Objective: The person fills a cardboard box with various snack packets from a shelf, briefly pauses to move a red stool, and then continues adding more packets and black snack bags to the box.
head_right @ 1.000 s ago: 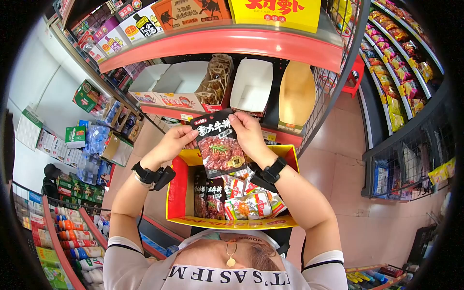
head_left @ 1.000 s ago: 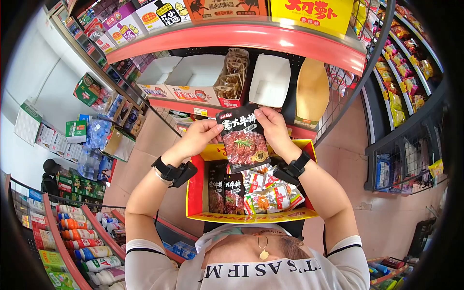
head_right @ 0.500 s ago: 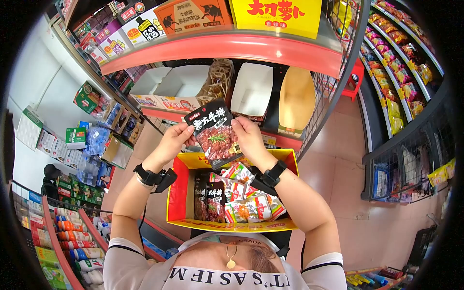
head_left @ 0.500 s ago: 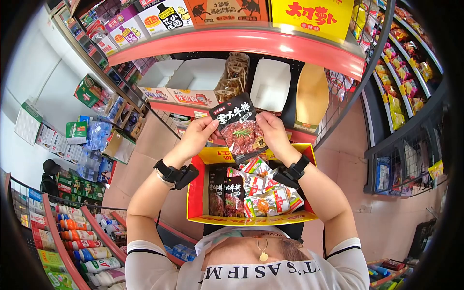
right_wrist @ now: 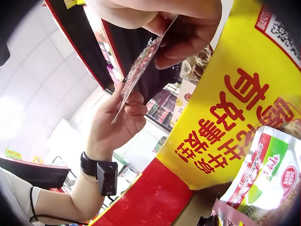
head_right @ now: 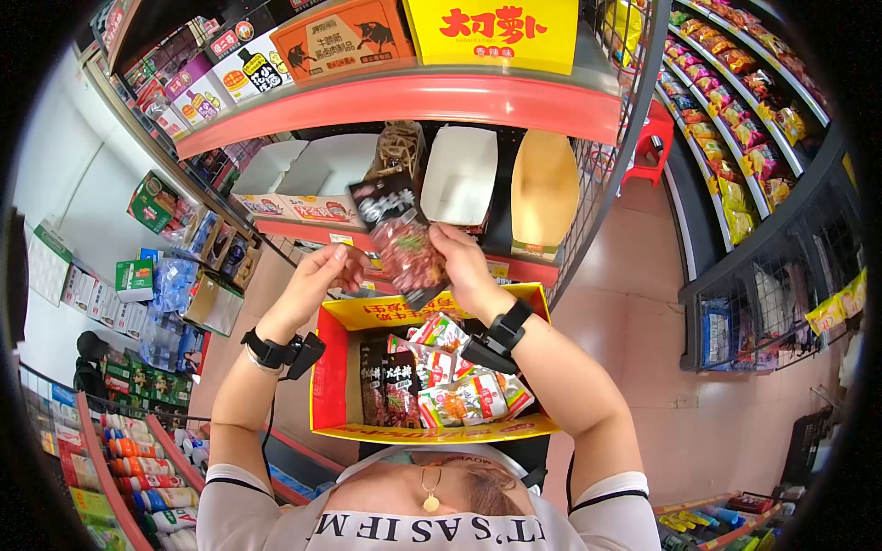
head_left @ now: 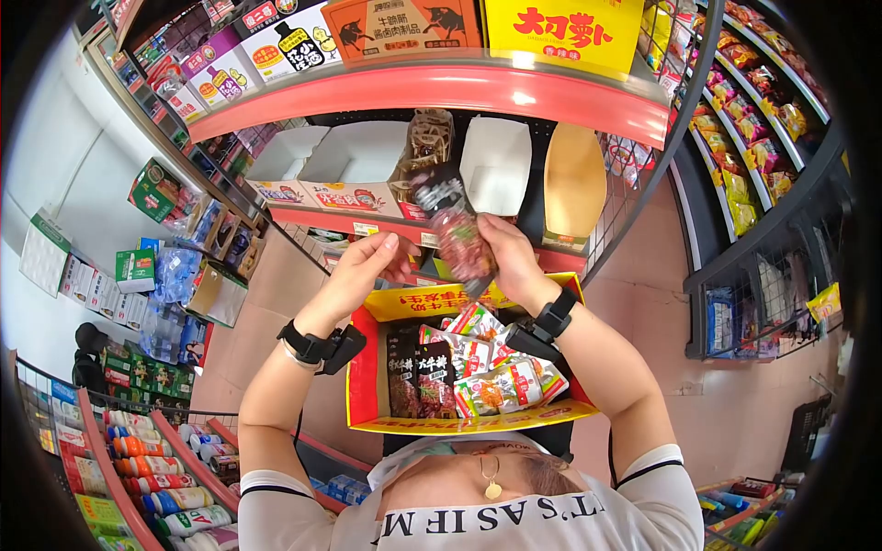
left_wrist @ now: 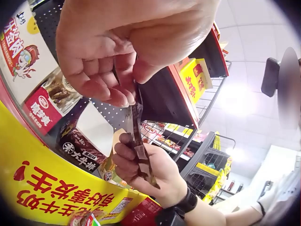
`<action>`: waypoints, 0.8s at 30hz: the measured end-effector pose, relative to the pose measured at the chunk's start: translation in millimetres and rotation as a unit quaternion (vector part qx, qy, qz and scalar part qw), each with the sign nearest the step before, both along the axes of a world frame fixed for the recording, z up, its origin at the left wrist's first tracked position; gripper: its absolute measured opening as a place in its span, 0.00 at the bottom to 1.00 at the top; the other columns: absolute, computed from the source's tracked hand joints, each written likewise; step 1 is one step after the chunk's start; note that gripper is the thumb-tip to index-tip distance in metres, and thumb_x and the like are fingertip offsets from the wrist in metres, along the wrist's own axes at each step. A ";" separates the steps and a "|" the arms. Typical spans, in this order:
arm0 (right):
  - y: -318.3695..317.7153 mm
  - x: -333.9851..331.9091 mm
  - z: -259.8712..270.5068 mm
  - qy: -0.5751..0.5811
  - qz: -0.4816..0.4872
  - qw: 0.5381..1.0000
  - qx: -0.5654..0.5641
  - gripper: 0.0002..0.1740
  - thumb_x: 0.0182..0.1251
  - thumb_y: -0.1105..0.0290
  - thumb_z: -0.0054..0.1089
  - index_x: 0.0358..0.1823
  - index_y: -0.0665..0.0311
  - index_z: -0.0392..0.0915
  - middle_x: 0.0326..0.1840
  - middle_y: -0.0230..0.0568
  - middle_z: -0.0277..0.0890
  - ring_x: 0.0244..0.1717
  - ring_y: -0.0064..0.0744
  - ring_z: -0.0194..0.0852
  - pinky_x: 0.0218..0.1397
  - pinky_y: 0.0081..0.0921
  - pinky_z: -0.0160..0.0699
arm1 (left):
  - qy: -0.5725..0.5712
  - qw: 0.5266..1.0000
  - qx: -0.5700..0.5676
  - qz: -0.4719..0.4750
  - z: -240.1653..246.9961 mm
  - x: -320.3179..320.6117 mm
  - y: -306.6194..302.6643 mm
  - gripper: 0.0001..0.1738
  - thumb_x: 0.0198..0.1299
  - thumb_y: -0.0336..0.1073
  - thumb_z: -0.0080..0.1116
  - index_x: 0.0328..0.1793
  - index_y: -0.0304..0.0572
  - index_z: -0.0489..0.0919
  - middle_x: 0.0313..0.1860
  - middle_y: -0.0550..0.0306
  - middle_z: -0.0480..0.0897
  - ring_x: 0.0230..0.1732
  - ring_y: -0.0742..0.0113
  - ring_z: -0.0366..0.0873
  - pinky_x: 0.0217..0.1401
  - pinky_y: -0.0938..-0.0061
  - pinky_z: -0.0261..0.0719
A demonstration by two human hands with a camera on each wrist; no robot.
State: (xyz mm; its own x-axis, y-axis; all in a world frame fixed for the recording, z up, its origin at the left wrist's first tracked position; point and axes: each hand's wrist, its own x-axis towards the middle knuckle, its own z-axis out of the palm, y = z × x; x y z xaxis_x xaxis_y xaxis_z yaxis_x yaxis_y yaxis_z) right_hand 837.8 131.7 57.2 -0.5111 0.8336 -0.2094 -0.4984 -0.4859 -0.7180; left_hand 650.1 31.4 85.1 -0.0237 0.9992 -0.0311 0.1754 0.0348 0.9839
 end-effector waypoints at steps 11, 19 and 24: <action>25.2 21.8 -21.3 0.345 0.359 0.867 -0.010 0.17 0.64 0.55 0.43 0.25 0.59 0.58 0.13 0.27 0.52 0.14 0.20 0.46 0.18 0.16 0.47 | 0.072 0.992 -0.097 -0.035 -28.1 -26.5 -5.8 0.13 0.66 0.38 0.52 0.50 0.37 0.77 0.45 0.62 0.80 0.41 0.77 0.74 0.48 0.79 0.73; 18.5 24.7 -11.2 0.302 0.449 0.841 0.008 0.23 0.61 0.47 0.44 0.20 0.59 0.57 0.12 0.30 0.51 0.14 0.22 0.47 0.18 0.18 0.49 | 0.071 0.989 -0.115 -0.053 -31.6 -31.1 -8.4 0.14 0.65 0.37 0.54 0.52 0.36 0.76 0.45 0.63 0.79 0.44 0.76 0.73 0.52 0.79 0.71; 10.3 25.3 -6.2 0.271 0.462 0.843 0.054 0.25 0.62 0.45 0.43 0.20 0.58 0.57 0.13 0.30 0.53 0.15 0.22 0.51 0.19 0.19 0.49 | 0.076 0.988 -0.122 -0.049 -33.4 -30.4 -7.2 0.15 0.65 0.37 0.54 0.52 0.36 0.76 0.45 0.63 0.79 0.45 0.76 0.73 0.53 0.79 0.71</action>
State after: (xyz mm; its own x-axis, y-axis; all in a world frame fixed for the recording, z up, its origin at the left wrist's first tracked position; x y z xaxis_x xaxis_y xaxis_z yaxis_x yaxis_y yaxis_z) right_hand 863.1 141.9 51.0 -0.9487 0.0258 0.3151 -0.2114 -0.7927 -0.5718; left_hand 619.7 24.2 51.7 0.0507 0.9600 -0.2752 0.3352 0.2432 0.9102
